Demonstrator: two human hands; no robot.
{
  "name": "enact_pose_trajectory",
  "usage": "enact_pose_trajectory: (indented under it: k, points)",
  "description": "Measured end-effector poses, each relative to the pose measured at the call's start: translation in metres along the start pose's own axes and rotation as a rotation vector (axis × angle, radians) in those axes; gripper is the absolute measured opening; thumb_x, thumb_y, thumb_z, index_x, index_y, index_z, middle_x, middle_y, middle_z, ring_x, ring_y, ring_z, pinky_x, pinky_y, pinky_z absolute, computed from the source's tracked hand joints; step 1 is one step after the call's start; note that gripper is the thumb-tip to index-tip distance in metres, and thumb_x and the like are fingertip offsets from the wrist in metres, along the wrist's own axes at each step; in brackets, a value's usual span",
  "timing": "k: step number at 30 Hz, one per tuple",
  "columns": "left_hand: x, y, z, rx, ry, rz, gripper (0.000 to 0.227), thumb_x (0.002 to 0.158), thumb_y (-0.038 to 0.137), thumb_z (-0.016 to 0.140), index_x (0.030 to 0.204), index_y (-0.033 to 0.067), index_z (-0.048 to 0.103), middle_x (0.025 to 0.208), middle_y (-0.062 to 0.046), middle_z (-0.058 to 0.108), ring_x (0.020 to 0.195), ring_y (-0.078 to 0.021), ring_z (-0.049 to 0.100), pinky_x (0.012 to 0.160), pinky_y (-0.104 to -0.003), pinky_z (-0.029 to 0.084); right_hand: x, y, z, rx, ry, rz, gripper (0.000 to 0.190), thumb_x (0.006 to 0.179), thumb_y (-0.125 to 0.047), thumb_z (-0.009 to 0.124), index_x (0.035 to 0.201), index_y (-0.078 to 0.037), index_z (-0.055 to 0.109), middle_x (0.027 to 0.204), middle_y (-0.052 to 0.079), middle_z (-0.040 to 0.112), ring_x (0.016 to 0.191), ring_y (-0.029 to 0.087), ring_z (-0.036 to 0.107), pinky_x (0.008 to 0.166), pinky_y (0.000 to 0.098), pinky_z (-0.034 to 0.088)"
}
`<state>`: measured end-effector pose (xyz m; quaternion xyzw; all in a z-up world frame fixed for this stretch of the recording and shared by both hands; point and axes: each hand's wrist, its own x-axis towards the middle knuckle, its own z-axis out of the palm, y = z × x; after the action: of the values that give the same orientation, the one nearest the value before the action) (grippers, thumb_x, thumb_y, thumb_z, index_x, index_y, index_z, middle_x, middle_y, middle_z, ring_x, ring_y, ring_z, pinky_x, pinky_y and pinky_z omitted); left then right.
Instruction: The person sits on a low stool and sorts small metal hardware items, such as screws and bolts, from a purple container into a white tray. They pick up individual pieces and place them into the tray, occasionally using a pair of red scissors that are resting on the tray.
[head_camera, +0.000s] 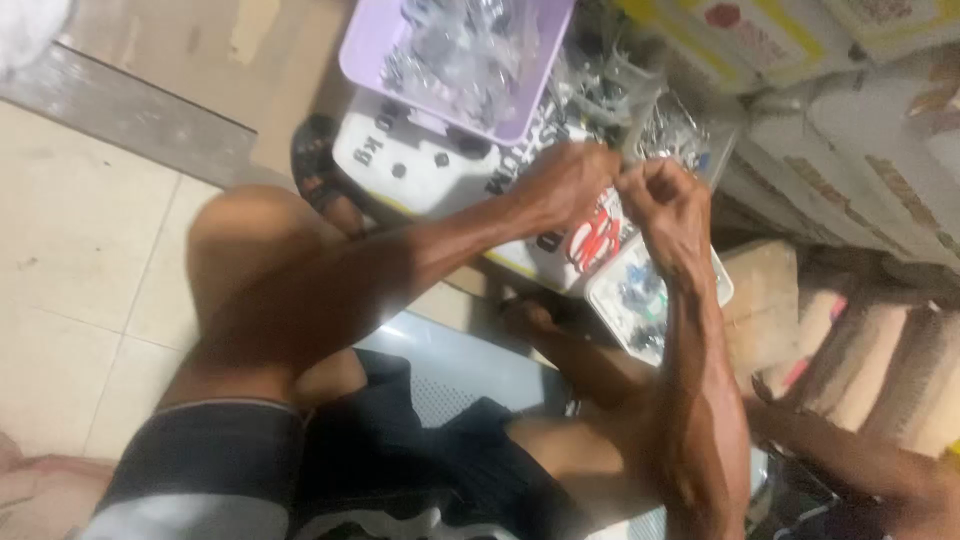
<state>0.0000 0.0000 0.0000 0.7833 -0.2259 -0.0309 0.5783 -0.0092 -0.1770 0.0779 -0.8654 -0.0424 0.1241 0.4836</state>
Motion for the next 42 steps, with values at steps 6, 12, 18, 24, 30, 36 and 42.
enact_pose_trajectory:
  k: [6, 12, 18, 24, 30, 36, 42]
  points:
    - [0.034, -0.003, 0.003, -0.118, 0.408, -0.074, 0.03, 0.093, 0.008, 0.068, 0.069, 0.0167, 0.052, 0.059, 0.003, 0.053, 0.045, -0.0086, 0.045, 0.038, -0.026, 0.047, 0.009, -0.009, 0.016, -0.353, 0.18, -0.227, 0.014, 0.105, -0.005, 0.071, 0.098, -0.01, 0.06, 0.081, 0.0, 0.057, 0.066, 0.012, 0.052, 0.056, 0.026, 0.05]
    - [0.044, -0.026, 0.008, 0.042, 0.177, -0.235, 0.023, 0.083, 0.015, 0.057, 0.063, 0.0096, 0.068, 0.064, -0.015, 0.072, 0.065, -0.0387, 0.074, 0.054, -0.048, 0.057, 0.008, 0.019, 0.028, 0.028, 0.221, -0.203, 0.024, 0.086, 0.009, 0.086, 0.104, 0.002, 0.072, 0.075, 0.009, 0.064, 0.069, 0.014, 0.066, 0.065, 0.0285, 0.055]
    - [0.024, -0.045, 0.005, 0.177, 0.118, -0.281, 0.025, 0.092, 0.009, 0.048, 0.105, -0.0038, 0.064, 0.086, -0.028, 0.072, 0.086, -0.0502, 0.075, 0.068, -0.062, 0.061, -0.008, -0.013, 0.007, -0.035, 0.145, -0.099, 0.026, 0.084, 0.002, 0.091, 0.1, -0.002, 0.071, 0.072, 0.002, 0.057, 0.07, 0.009, 0.053, 0.064, 0.023, 0.041]
    - [0.012, -0.05, 0.017, 0.205, 0.018, -0.388, 0.023, 0.09, 0.002, 0.046, 0.095, -0.0095, 0.066, 0.086, -0.032, 0.071, 0.086, -0.053, 0.073, 0.066, -0.059, 0.063, 0.024, 0.114, 0.034, -0.588, 0.031, 0.028, 0.034, 0.075, -0.003, 0.082, 0.108, -0.001, 0.075, 0.088, 0.028, 0.07, 0.09, 0.051, 0.07, 0.077, 0.0593, 0.054]
    - [-0.012, -0.026, 0.025, 0.356, -0.317, -0.555, 0.024, 0.089, 0.009, 0.063, 0.096, -0.0119, 0.073, 0.1, -0.032, 0.071, 0.095, -0.0538, 0.072, 0.071, -0.063, 0.063, 0.044, 0.13, 0.055, -0.883, -0.041, 0.203, 0.025, 0.097, -0.033, 0.064, 0.115, -0.016, 0.069, 0.092, 0.025, 0.075, 0.094, 0.048, 0.073, 0.088, 0.0615, 0.055]
    - [-0.061, -0.064, 0.105, 0.668, -0.612, -0.255, 0.023, 0.09, 0.007, 0.058, 0.088, 0.0083, 0.082, 0.082, -0.014, 0.078, 0.084, -0.0341, 0.079, 0.066, -0.052, 0.063, 0.084, 0.094, 0.082, -0.741, 0.04, -0.014, 0.025, 0.097, -0.024, 0.067, 0.122, -0.019, 0.067, 0.118, 0.014, 0.068, 0.105, 0.043, 0.07, 0.084, 0.0572, 0.057]
    - [-0.093, -0.023, 0.104, 1.106, 0.2, -0.032, 0.02, 0.092, 0.01, 0.062, 0.089, 0.0012, 0.08, 0.083, -0.018, 0.072, 0.092, -0.0419, 0.068, 0.091, -0.076, 0.043, 0.104, 0.093, 0.101, -0.946, -0.213, -0.143, 0.042, 0.096, -0.011, 0.064, 0.137, -0.011, 0.057, 0.135, 0.017, 0.055, 0.13, 0.042, 0.053, 0.101, 0.0554, 0.052]
